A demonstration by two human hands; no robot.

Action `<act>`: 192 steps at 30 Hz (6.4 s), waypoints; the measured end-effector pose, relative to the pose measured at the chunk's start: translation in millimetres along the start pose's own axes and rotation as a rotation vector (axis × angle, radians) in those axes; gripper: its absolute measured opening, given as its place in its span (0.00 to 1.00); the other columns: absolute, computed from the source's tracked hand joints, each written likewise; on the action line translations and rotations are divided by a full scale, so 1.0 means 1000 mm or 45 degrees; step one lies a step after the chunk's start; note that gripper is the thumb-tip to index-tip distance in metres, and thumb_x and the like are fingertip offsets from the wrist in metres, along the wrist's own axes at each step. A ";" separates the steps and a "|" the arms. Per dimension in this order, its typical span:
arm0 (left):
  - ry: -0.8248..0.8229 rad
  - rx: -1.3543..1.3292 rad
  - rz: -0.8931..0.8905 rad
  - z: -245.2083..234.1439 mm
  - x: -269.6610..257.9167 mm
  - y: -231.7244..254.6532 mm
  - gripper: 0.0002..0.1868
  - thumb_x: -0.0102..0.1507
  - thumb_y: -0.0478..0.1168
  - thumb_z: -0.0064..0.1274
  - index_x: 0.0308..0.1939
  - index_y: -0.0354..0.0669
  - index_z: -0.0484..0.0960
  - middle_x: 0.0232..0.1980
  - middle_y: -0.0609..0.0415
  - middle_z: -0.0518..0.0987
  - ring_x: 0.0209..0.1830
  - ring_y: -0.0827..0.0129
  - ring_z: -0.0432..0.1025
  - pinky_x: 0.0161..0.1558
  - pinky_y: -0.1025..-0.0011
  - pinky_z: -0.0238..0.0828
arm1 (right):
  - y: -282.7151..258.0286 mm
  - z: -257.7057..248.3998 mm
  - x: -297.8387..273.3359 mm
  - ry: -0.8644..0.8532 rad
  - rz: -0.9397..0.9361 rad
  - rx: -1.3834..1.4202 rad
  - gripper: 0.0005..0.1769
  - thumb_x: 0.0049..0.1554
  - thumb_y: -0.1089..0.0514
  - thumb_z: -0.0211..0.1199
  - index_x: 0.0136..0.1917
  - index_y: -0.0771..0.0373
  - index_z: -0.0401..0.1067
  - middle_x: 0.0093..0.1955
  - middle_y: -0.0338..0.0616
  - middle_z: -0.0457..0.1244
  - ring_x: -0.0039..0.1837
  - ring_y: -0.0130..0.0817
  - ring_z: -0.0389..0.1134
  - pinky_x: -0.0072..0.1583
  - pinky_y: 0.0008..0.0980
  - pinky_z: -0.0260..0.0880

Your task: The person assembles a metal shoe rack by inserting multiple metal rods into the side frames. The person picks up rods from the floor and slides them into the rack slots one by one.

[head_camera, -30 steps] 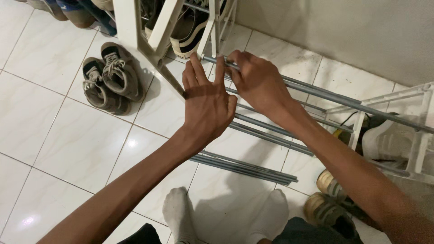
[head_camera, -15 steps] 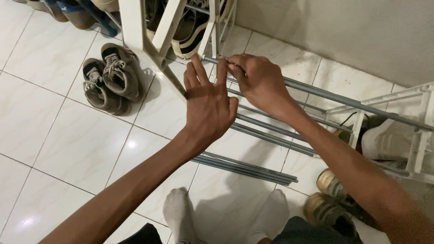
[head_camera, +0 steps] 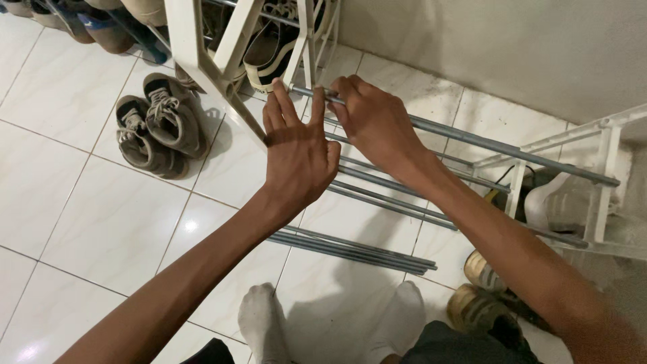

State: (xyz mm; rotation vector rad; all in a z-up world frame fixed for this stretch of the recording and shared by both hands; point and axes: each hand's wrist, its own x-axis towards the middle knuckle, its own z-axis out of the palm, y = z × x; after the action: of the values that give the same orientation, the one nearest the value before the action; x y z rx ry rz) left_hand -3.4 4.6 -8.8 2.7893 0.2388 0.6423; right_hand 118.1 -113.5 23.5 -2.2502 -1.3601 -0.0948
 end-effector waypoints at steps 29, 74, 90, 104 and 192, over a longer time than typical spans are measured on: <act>0.002 0.073 -0.013 -0.001 -0.003 0.007 0.39 0.63 0.46 0.47 0.75 0.28 0.62 0.68 0.03 0.50 0.70 0.17 0.50 0.69 0.34 0.47 | 0.000 -0.008 -0.006 -0.041 0.105 0.129 0.14 0.65 0.53 0.56 0.56 0.65 0.73 0.46 0.51 0.70 0.43 0.49 0.72 0.46 0.47 0.71; -0.117 -0.492 0.624 0.074 0.080 0.225 0.14 0.55 0.34 0.59 0.45 0.36 0.84 0.43 0.44 0.84 0.51 0.50 0.74 0.57 0.55 0.66 | 0.070 -0.131 -0.204 0.189 0.454 -0.706 0.25 0.56 0.63 0.63 0.63 0.79 0.68 0.63 0.63 0.62 0.68 0.55 0.61 0.69 0.50 0.60; -0.397 -0.912 0.688 0.102 0.098 0.279 0.13 0.63 0.38 0.54 0.51 0.45 0.84 0.42 0.47 0.82 0.36 0.49 0.78 0.36 0.54 0.74 | 0.054 -0.147 -0.227 -0.197 0.812 -1.448 0.38 0.44 0.58 0.67 0.66 0.77 0.67 0.68 0.68 0.62 0.67 0.54 0.65 0.65 0.44 0.65; -0.489 -0.952 0.683 0.107 0.109 0.285 0.11 0.67 0.40 0.51 0.49 0.46 0.86 0.36 0.45 0.83 0.33 0.49 0.78 0.35 0.54 0.73 | 0.069 -0.144 -0.232 -0.270 0.849 -1.485 0.34 0.45 0.60 0.64 0.64 0.79 0.70 0.61 0.65 0.67 0.54 0.43 0.71 0.54 0.31 0.71; -1.224 -1.296 0.592 0.189 0.134 0.275 0.27 0.72 0.44 0.49 0.75 0.51 0.68 0.30 0.50 0.70 0.31 0.73 0.60 0.41 0.72 0.69 | 0.068 -0.139 -0.222 -0.416 1.092 -1.257 0.47 0.41 0.64 0.69 0.71 0.87 0.58 0.58 0.67 0.62 0.50 0.41 0.67 0.40 0.28 0.72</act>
State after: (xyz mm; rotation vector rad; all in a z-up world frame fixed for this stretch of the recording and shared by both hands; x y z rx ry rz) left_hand 227.3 -270.0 -37.0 1.8208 -0.7260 -0.4549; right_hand 92.6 -382.0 49.4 -3.6167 -0.3158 -0.1137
